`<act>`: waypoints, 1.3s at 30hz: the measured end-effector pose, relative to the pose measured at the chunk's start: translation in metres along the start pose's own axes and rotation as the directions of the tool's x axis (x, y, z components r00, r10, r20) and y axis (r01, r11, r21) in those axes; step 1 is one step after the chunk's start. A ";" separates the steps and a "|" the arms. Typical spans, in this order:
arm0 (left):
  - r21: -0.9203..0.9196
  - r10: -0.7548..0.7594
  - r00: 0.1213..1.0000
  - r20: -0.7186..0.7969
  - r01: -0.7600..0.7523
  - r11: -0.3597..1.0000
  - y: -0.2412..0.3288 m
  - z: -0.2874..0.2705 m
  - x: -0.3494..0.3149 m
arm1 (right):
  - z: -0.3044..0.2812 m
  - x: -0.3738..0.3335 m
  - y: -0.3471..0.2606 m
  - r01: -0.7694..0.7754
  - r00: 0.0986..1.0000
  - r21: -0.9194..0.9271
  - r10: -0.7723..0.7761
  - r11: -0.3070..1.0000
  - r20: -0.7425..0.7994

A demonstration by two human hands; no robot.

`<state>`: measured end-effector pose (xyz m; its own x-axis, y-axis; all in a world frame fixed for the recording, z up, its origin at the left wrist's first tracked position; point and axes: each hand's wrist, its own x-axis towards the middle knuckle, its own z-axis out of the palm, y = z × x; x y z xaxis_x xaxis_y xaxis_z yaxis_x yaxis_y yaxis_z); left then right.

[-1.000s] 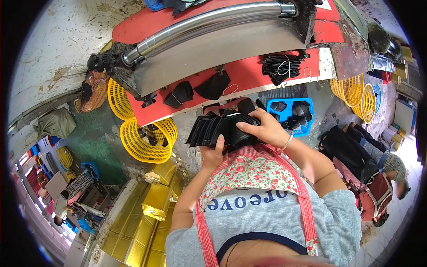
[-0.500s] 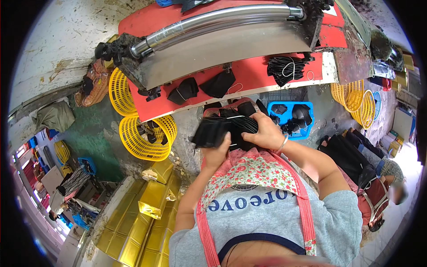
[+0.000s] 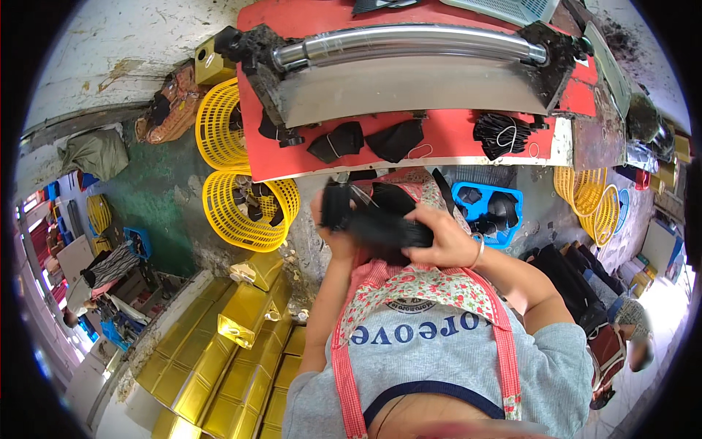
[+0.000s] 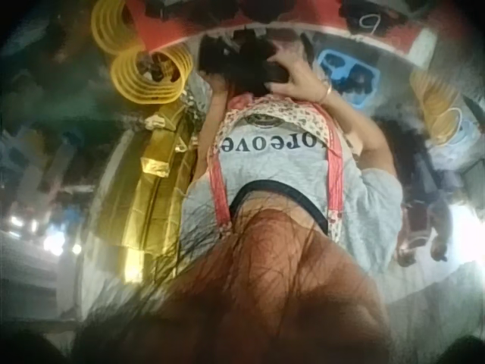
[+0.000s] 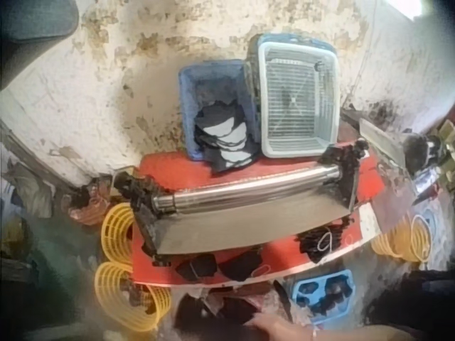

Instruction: Applying adhesive to various shoe upper components using a roller machine and organizing them into baskets.

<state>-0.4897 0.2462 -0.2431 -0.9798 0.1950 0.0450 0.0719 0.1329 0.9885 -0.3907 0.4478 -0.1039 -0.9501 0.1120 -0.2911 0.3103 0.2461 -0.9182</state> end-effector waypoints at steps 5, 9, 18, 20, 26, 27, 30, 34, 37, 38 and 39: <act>0.378 0.149 0.962 -0.229 -0.053 0.924 -0.008 -0.068 0.090 | -0.020 0.004 -0.003 -0.140 0.982 0.511 0.054 0.848 0.179; 0.599 0.279 0.960 -0.035 -0.203 0.775 -0.039 -0.090 0.124 | -0.019 0.019 0.007 -0.252 0.948 0.758 0.309 0.602 0.070; 0.728 0.244 0.776 0.581 -0.630 0.271 -0.092 -0.072 0.160 | 0.001 0.028 0.008 -0.085 0.925 0.968 0.380 0.238 -0.012; 0.693 0.174 0.757 0.630 -0.649 0.316 -0.081 -0.065 0.165 | 0.008 0.025 0.011 -0.017 0.917 0.972 0.392 0.234 -0.078; 0.500 0.236 0.679 0.695 -0.692 0.520 -0.041 -0.077 0.143 | 0.029 0.025 0.021 0.138 0.893 0.981 0.411 0.135 -0.183; 0.493 0.237 0.672 0.701 -0.697 0.521 -0.028 -0.074 0.137 | 0.033 0.023 0.030 0.146 0.890 0.980 0.416 0.134 -0.189; 0.258 0.207 0.679 0.704 -0.517 0.816 0.023 -0.054 0.123 | 0.040 0.027 0.036 0.202 0.877 0.979 0.453 -0.039 -0.163; -0.036 -0.278 0.485 0.829 0.544 0.839 0.090 -0.002 0.102 | 0.035 0.034 0.027 0.152 0.889 0.988 0.436 0.004 -0.139; -0.072 -0.297 0.394 0.870 0.697 0.714 0.116 0.027 0.100 | 0.030 0.040 0.020 0.107 0.900 0.994 0.425 -0.006 -0.095; -0.109 -0.305 0.437 0.846 0.703 0.703 0.118 0.033 0.099 | 0.030 0.040 0.021 0.096 0.895 0.995 0.437 -0.007 -0.083; -0.147 -0.315 0.479 0.819 0.706 0.693 0.118 0.038 0.099 | 0.026 0.040 0.022 0.087 0.898 0.996 0.434 -0.006 -0.075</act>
<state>-0.5707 0.3183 -0.1273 -0.3390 0.8479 -0.4076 -0.6696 0.0869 0.7376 -0.4225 0.4327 -0.1431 -0.7160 0.2798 -0.6396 -0.1152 -0.9510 -0.2870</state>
